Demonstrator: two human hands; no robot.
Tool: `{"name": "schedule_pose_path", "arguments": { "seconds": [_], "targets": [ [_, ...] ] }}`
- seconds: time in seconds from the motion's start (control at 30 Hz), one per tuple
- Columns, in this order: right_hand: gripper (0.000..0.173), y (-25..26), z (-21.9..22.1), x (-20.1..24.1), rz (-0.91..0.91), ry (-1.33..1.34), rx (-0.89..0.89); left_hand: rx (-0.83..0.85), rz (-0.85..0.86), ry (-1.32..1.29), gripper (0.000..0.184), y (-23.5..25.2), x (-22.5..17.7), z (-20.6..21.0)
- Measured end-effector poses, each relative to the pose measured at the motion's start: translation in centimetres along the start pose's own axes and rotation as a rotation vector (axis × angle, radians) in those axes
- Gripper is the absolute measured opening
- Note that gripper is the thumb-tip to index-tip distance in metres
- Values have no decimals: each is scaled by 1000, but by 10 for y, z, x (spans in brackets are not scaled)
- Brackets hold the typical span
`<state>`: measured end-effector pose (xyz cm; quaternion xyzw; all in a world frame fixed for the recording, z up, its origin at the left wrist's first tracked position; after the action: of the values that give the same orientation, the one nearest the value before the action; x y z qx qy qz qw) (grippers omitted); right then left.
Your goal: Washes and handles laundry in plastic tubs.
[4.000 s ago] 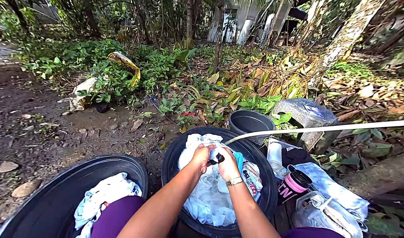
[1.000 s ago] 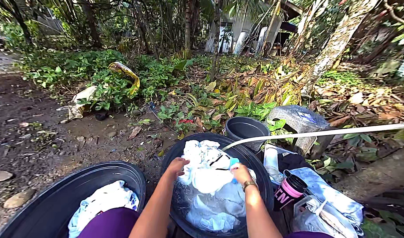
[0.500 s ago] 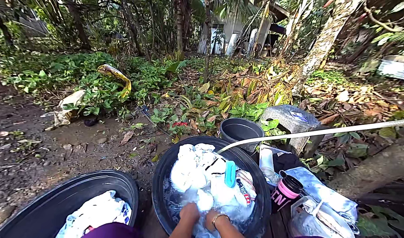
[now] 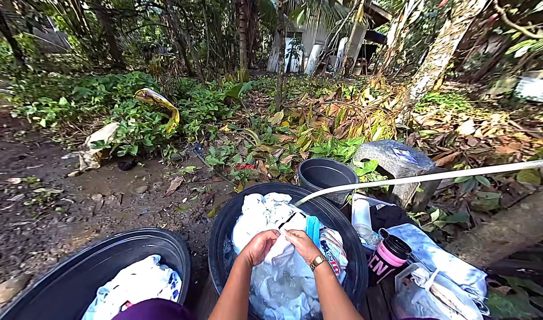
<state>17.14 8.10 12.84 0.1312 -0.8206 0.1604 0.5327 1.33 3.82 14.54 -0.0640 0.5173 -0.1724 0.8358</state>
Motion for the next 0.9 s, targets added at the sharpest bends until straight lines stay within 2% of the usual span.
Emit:
{"name": "schedule_pose_path", "arguments": {
  "seconds": [0.07,0.17,0.23,0.33,0.4,0.43,0.5,0.53,0.57,0.63,0.7,0.83,0.9],
  "targets": [
    [37,0,-5,13,-59,-19,26,-89,-182,223,27,-2,11,-5],
    [41,-6,-7,32,-115,10,143,20,-410,802,42,-3,25,-4],
    [48,-5,-10,33,-27,-268,250,33,-427,1098,43,4,20,-2],
    [44,0,-5,26,323,-863,391,-234,-416,1342,39,5,-1,-3],
    [44,-3,9,13,407,-1046,478,-292,-438,1420,37,3,3,3],
    [54,-6,22,-1,383,-1079,503,-283,-438,1431,38,3,15,4],
    [100,-13,51,-32,355,-1092,518,-264,-454,1426,42,8,54,-3],
    [112,-18,64,-47,348,-1096,520,-254,-474,1416,48,11,76,-10],
    [116,-22,75,-61,349,-1104,535,-228,-518,1416,56,13,96,-19],
    [108,-32,87,-78,338,-1129,610,-141,-642,1407,70,9,120,-31],
    [94,-37,90,-81,316,-1150,699,-66,-741,1381,74,4,128,-36],
    [69,-19,90,-74,313,-1164,838,51,-791,1500,58,14,140,-37],
    [52,6,86,-65,290,-1094,811,46,-757,1472,50,13,132,-33]
  ]
}}
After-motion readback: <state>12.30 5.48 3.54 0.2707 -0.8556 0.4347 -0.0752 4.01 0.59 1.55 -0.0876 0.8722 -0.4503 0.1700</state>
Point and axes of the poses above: each hand's wrist, its own y-axis towards the middle knuckle, its own z-axis out of the palm, x = y × z, the point moved 2 cm from there along y, towards the middle knuckle, and after that the axes turned 12 degrees about -y, right-handed, at the moved point
